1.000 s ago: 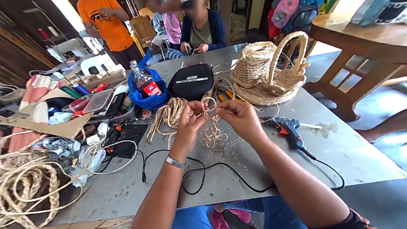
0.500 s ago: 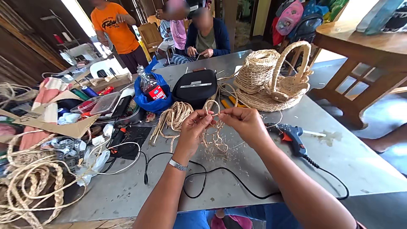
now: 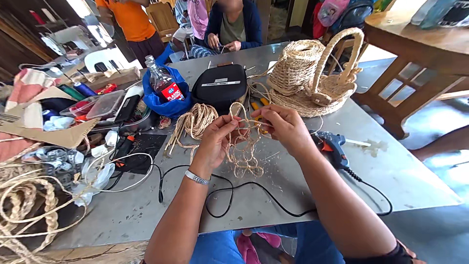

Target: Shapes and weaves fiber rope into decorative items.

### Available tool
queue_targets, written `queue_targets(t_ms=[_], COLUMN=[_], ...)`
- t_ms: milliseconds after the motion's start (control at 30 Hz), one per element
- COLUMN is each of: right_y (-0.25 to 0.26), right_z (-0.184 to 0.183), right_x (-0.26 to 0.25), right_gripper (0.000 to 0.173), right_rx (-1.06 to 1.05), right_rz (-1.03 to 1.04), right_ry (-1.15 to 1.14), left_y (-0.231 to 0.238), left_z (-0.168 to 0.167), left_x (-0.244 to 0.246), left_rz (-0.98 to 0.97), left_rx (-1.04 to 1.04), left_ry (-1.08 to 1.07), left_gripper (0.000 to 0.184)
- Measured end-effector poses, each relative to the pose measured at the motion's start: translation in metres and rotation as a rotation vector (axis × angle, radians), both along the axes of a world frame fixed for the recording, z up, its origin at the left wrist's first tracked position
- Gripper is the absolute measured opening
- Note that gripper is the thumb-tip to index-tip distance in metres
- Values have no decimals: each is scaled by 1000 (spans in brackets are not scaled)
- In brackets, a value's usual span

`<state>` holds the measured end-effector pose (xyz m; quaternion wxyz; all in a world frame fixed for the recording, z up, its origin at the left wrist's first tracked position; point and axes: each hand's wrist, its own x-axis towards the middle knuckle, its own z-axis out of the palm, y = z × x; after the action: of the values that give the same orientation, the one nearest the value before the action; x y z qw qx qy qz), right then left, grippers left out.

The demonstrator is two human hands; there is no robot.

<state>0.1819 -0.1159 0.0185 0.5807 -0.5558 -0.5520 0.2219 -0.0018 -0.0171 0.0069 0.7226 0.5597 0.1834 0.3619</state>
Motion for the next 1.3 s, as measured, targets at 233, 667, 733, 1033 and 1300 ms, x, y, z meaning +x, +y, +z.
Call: queue_targets(t_ms=[233,667,733,1033,1300], right_y=[0,0,1,3,9], right_z=[2,4,3,5,-5], right_x=[-2,3,1,-2,-16], right_gripper=[15,31,25,22,41], right_rx=[25,-65,-51,-33,77], right_rz=[4,125,115,179,-166], right_ry=[-162,0,-22,-139,-326], left_y=[-4,0,-1,-4,-13], left_z=[-3,-7,-8,-11,-5], left_x=[3,4,4,9,12], left_rz=[37,-32,-10,122,177], left_rx=[133,350,364,460,645], left_ry=[-15,43,55,8,31], left_gripper=[12,40,36,10,12])
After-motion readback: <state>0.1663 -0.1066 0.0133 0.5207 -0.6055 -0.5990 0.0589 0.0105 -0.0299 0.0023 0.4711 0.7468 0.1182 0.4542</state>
